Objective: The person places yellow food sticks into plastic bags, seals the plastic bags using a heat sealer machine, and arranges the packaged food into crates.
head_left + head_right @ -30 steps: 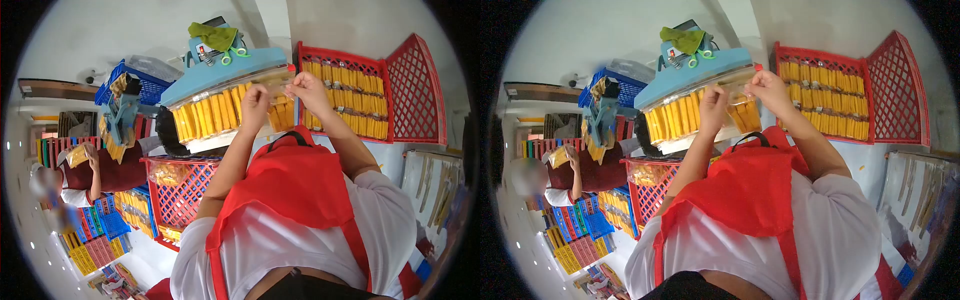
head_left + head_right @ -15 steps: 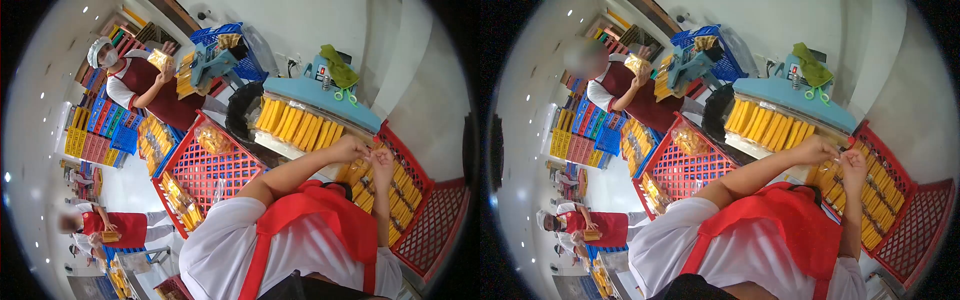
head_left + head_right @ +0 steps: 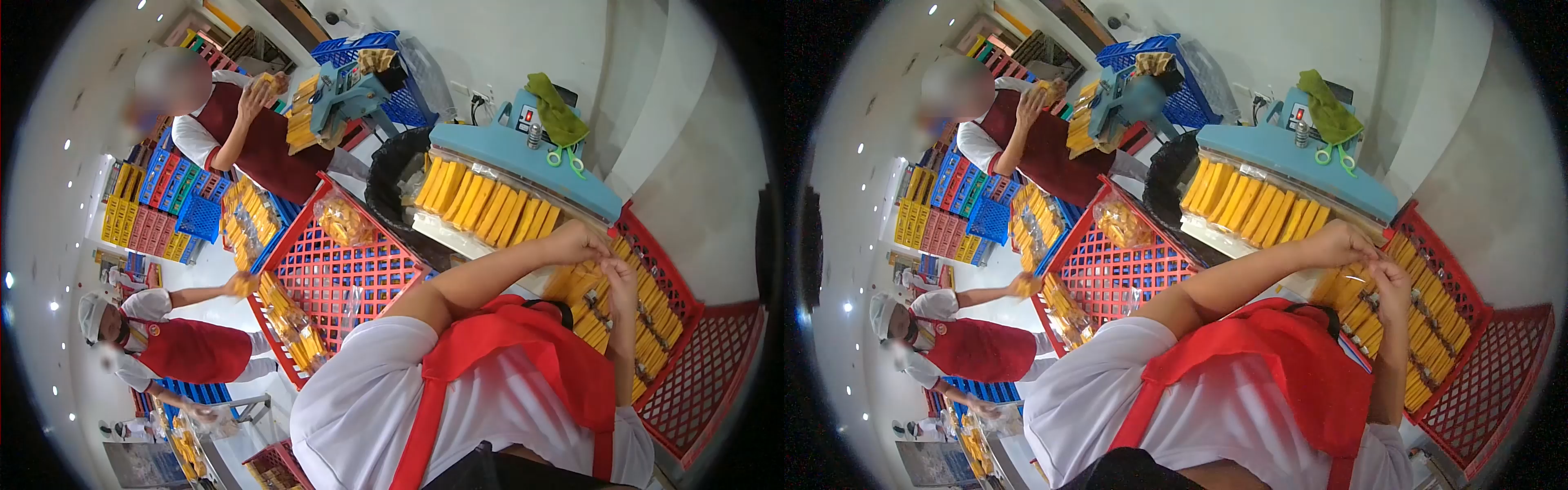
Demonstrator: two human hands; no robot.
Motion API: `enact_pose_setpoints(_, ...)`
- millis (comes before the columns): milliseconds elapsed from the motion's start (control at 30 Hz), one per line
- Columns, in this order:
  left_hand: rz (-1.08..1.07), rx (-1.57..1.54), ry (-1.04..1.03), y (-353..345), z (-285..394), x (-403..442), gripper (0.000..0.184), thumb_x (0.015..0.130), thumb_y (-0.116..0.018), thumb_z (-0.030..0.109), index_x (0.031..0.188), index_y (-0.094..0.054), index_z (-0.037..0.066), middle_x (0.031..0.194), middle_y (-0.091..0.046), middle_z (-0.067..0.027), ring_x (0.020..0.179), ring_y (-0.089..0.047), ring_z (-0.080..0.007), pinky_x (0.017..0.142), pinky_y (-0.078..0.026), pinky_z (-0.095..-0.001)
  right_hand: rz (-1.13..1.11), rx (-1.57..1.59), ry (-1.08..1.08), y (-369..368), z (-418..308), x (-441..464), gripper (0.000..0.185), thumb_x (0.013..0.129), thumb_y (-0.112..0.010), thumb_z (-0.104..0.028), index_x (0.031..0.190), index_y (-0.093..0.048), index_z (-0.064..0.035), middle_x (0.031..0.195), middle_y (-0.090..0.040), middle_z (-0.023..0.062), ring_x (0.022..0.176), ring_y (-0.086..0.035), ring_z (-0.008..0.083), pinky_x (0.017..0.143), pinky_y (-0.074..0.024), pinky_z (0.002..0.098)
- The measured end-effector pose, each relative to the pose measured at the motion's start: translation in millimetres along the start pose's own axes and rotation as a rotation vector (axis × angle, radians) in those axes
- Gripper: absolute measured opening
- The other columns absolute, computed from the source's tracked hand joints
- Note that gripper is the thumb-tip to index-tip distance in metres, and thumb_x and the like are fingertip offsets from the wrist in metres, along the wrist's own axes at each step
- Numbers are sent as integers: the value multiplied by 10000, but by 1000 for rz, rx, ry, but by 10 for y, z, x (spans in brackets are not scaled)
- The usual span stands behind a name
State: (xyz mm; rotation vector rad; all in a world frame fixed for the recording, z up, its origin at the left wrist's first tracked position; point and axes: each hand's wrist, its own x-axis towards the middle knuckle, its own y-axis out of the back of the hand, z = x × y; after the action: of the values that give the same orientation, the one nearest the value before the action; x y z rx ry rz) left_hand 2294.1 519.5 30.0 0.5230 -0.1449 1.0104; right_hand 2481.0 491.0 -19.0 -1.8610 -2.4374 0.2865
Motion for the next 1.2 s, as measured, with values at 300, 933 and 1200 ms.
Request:
enact_pose_setpoints(300, -11, 1, 69, -80, -140, -38, 146, 689, -594, 81, 826, -645, 75, 773, -620, -104, 694, -598, -233, 627, -455, -294, 66, -90, -125, -64, -13, -11, 78, 789, -546, -59, 716, -556, -33, 713, -534, -34, 670, -457, 44, 646, -348, 188)
enact_pose_setpoints(933, 7, 81, 152, -36, -136, -121, 218, 764, -569, 99, 973, -601, 46, 890, -615, -109, 808, -591, -184, 712, -454, -268, -39, -423, 41, -49, -4, 109, 120, 771, -576, -110, 813, -610, -3, 742, -581, -5, 689, -498, 69, 635, -404, 217)
enact_pose_setpoints(1200, 12, 124, 141, -49, -115, -174, 206, 760, -591, 128, 952, -612, 55, 829, -622, -122, 798, -598, -195, 673, -459, -280, -30, -71, -52, -59, 165, 82, 78, 774, -570, -78, 789, -600, -8, 695, -538, -33, 627, -451, 39, 576, -360, 191)
